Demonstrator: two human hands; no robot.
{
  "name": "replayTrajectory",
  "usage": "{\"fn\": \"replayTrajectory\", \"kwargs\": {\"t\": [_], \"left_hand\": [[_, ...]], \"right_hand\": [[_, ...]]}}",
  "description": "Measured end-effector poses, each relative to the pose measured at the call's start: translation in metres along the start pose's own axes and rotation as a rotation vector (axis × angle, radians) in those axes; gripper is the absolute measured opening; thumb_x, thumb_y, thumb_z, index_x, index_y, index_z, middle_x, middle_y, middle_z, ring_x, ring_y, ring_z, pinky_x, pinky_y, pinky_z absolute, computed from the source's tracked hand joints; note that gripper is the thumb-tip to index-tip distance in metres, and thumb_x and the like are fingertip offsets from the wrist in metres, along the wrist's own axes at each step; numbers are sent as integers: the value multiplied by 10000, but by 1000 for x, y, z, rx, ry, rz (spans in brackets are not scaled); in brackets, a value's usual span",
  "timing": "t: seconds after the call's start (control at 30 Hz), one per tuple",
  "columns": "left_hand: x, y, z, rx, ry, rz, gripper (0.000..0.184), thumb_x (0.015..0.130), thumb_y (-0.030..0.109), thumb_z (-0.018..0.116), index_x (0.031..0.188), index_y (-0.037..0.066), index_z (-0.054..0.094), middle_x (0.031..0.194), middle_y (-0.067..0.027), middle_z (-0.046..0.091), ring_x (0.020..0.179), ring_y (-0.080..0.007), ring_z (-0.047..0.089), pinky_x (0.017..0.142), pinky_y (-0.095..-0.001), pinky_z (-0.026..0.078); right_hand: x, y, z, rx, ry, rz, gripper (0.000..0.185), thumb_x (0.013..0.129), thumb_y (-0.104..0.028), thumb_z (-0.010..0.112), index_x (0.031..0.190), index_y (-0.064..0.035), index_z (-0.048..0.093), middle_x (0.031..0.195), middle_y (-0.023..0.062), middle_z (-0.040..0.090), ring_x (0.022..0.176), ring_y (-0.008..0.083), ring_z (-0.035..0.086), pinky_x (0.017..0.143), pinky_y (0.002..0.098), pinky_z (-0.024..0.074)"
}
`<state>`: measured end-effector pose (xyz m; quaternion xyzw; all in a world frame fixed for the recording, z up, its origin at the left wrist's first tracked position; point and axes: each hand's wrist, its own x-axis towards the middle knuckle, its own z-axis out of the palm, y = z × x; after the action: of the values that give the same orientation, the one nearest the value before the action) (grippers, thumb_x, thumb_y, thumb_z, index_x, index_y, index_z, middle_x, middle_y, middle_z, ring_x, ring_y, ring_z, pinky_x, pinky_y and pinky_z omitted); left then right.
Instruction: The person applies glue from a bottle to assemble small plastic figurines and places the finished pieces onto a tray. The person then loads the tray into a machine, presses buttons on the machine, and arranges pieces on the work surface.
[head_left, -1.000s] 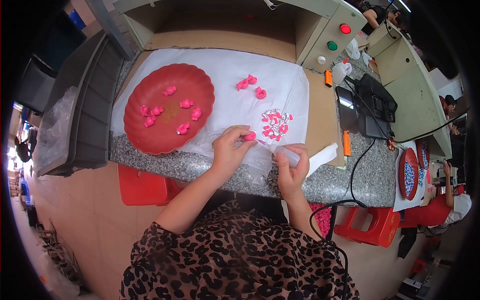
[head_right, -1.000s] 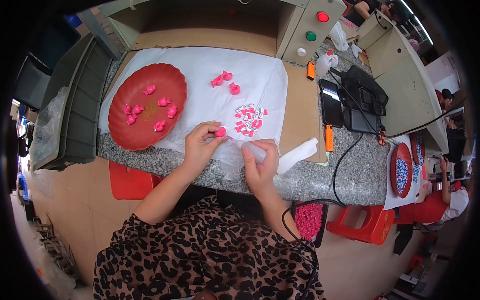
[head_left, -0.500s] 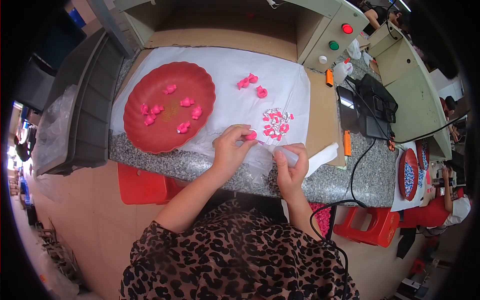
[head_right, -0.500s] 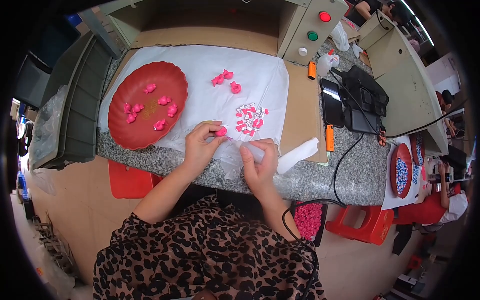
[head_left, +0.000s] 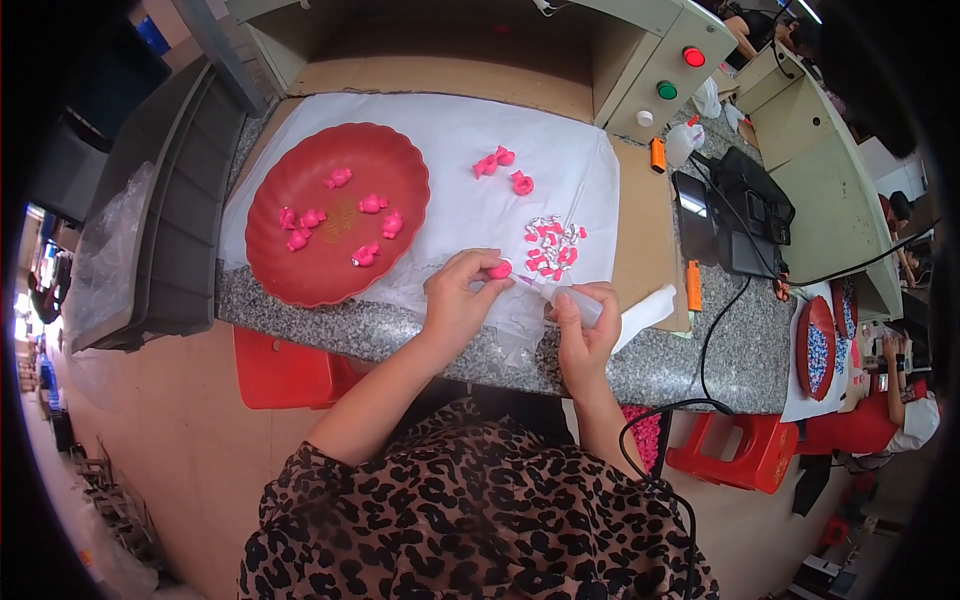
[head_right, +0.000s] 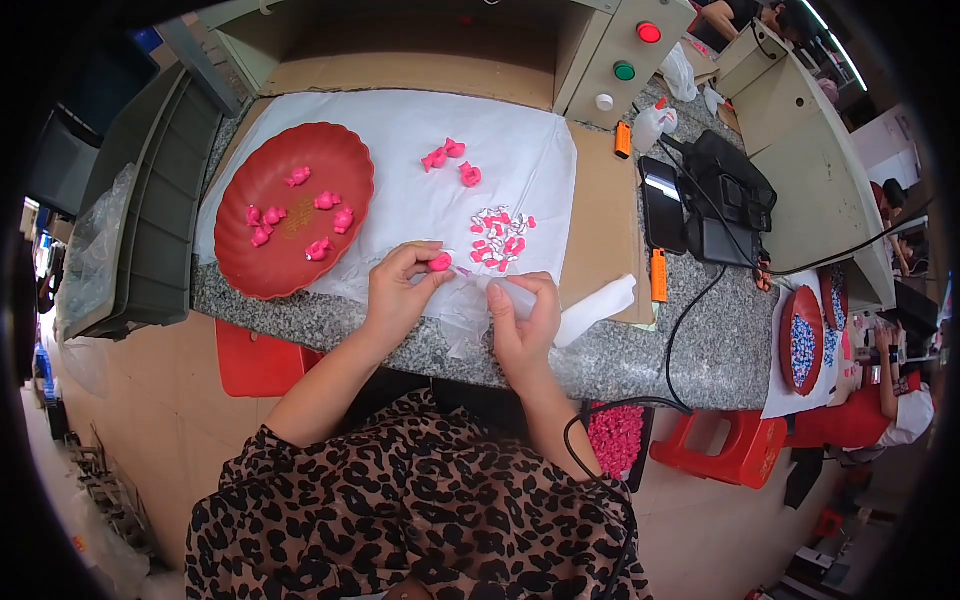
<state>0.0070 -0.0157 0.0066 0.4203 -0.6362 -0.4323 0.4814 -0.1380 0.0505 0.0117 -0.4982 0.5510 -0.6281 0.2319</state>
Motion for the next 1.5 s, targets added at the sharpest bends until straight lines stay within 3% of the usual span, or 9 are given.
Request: {"fn": "replayTrajectory", "kwargs": {"t": [0.1,0.27,0.33,0.47,0.6,1.0,1.5], "left_hand": [[0,-4,2,-12,45,66,207,646,-38,678,820,8,575,938,-106,599,723,-129,603,640,-234,498],[0,-3,0,20,7,63,226,670,-14,665,877,14,578,908,-89,594,701,-127,586,640,-235,475],[1,-1,-3,36,-28,63,236,691,3,653,914,19,578,908,-83,589,705,-131,579,645,-237,465],[7,8,-13,70,-167,-3,265,784,57,560,1048,45,543,965,-85,557,817,-167,555,724,-271,437],[11,8,-24,67,-367,-18,292,826,72,490,1117,73,514,998,-101,539,903,-208,531,797,-292,409],[8,13,-25,172,-394,58,306,832,60,461,1134,78,505,1017,-121,534,983,-262,492,846,-322,385],[8,13,-26,173,-396,59,317,827,42,456,1139,65,501,1009,-130,532,975,-264,489,846,-322,384]], "right_hand": [[1,-2,1,19,-2,13,169,794,-83,584,868,16,470,795,95,486,689,148,491,606,244,396],[3,-10,2,84,-14,48,166,815,-83,563,888,16,451,823,80,473,673,127,504,596,229,413],[4,-14,2,268,7,138,176,822,-91,560,901,12,441,847,72,465,664,116,514,595,224,429],[9,-21,-6,311,30,202,188,821,-98,564,911,8,437,860,67,460,661,113,518,600,225,439],[15,-20,-10,147,-76,81,169,824,-99,558,910,-1,450,878,55,450,665,108,511,585,216,433],[16,-9,-10,2,-169,2,132,826,-73,546,887,1,455,851,54,458,701,108,515,620,214,427],[18,-7,-13,-49,-174,-30,134,826,-86,549,869,4,460,829,52,462,678,103,509,600,215,430]]}}
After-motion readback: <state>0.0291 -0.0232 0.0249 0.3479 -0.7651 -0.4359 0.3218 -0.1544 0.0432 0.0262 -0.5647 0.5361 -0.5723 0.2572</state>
